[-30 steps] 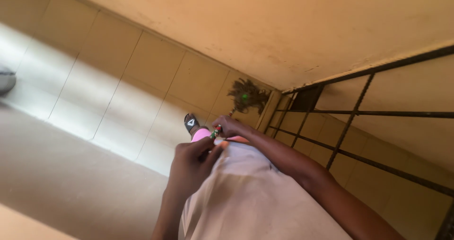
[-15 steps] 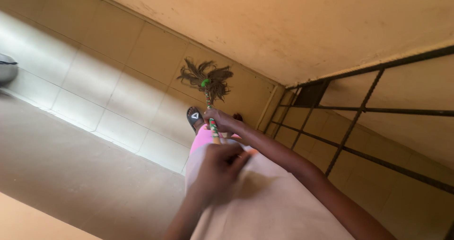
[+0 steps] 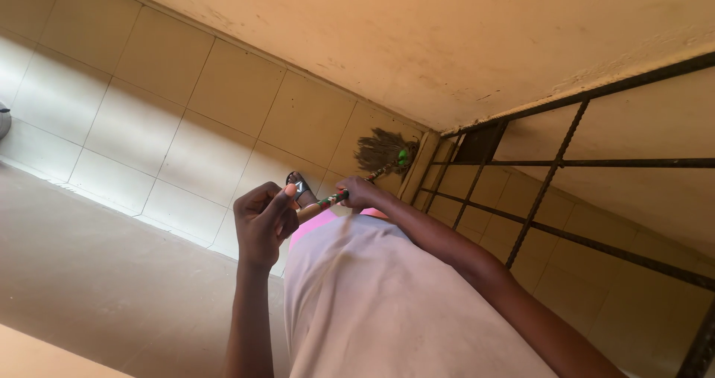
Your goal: Sweeping the floor with a hand-held broom.
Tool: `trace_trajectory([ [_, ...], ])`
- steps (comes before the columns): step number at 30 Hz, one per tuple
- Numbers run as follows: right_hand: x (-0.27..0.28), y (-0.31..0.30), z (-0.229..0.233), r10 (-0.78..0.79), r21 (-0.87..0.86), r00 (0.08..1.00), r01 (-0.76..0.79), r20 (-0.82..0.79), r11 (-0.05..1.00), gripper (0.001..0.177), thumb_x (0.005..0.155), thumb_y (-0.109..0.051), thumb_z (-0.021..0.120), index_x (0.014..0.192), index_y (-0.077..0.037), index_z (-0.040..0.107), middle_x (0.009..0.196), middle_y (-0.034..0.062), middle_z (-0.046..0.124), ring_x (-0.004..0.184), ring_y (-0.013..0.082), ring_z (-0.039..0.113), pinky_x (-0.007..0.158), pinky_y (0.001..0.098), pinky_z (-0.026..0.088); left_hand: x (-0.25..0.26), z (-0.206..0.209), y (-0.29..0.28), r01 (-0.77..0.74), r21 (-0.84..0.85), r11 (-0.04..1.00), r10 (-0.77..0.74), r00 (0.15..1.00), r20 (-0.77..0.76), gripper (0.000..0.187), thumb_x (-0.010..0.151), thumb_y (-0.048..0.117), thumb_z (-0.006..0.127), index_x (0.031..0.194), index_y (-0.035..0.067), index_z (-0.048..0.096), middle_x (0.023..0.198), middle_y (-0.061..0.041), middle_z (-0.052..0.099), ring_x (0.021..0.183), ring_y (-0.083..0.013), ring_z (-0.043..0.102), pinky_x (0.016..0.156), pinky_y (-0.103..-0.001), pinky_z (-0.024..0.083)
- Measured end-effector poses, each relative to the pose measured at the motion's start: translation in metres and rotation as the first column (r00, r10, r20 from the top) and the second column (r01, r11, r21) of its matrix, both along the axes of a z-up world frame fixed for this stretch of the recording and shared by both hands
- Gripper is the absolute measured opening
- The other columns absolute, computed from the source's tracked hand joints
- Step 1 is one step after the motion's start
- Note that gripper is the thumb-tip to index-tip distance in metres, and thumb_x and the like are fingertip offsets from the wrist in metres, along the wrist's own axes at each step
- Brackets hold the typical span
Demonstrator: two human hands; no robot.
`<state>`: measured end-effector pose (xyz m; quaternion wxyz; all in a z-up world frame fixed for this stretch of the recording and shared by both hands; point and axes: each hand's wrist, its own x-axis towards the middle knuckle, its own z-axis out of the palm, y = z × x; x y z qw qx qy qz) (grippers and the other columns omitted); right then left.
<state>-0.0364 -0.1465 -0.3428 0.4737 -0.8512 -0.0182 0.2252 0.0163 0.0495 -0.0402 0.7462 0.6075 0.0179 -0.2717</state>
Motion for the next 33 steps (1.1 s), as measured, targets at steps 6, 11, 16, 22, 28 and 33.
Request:
trace_trajectory([
  [6,0.009,0.012,-0.013,0.108,0.001,0.992,-0.108,0.063,0.994,0.011,0.071,0.0,0.064,0.078,-0.004,0.058,0.078,0.018,0.064,0.073,0.0392,0.062,0.062,0.0487,0.047,-0.02,0.024,0.004,0.101,0.29,0.952,-0.151,0.976,0.156,0.026,0.095,0.018,0.072,0.074,0.002,0.066,0.055,0.006,0.048,0.05,-0.0028,0.036,0.045,-0.024,0.025],
  [11,0.016,0.017,-0.005,0.059,0.055,0.945,-0.08,0.321,0.995,0.017,0.07,0.0,0.068,0.078,-0.002,0.053,0.078,0.0191,0.061,0.076,0.0401,0.058,0.067,0.0491,0.046,-0.047,0.054,-0.025,0.267,0.437,0.859,-0.446,0.81,0.381,0.024,0.09,0.023,0.077,0.077,0.005,0.069,0.054,0.0,0.045,0.049,-0.0098,0.038,0.046,-0.028,0.028],
  [16,0.019,0.012,-0.003,-0.096,0.151,0.853,0.021,0.512,0.988,0.019,0.08,-0.006,0.072,0.088,-0.005,0.055,0.086,0.0129,0.062,0.088,0.0345,0.059,0.078,0.0465,0.049,-0.057,0.06,-0.047,0.413,0.434,0.801,-0.599,0.563,0.569,0.021,0.094,0.024,0.077,0.083,0.008,0.067,0.063,-0.004,0.056,0.055,-0.0175,0.051,0.054,-0.032,0.038],
  [22,0.013,-0.003,0.039,-0.148,-0.008,0.936,0.158,0.319,0.987,0.024,0.085,-0.019,0.077,0.092,-0.007,0.057,0.091,0.0088,0.062,0.094,0.0329,0.062,0.075,0.0449,0.049,-0.05,0.031,-0.028,0.559,0.364,0.745,-0.664,0.669,0.334,0.018,0.088,0.021,0.077,0.083,0.005,0.071,0.054,-0.006,0.05,0.049,-0.0181,0.046,0.05,-0.034,0.035],
  [28,0.004,-0.003,-0.002,-0.168,-0.106,0.945,0.204,0.282,0.973,0.021,0.075,-0.012,0.077,0.086,-0.007,0.06,0.092,0.0111,0.063,0.096,0.0343,0.061,0.077,0.0449,0.05,-0.032,-0.012,0.007,0.453,0.185,0.872,-0.487,0.836,0.253,0.027,0.095,0.02,0.074,0.078,0.001,0.067,0.053,-0.002,0.054,0.044,-0.0087,0.045,0.045,-0.028,0.031],
  [33,0.001,0.011,-0.022,-0.135,-0.089,0.972,0.155,0.195,0.984,0.024,0.07,-0.007,0.075,0.091,-0.009,0.064,0.097,0.0116,0.065,0.103,0.0345,0.06,0.09,0.0435,0.05,-0.019,-0.047,0.047,0.262,-0.071,0.962,-0.268,0.959,-0.088,0.028,0.095,0.017,0.069,0.076,-0.003,0.066,0.048,-0.001,0.05,0.037,-0.0063,0.042,0.039,-0.024,0.027],
])
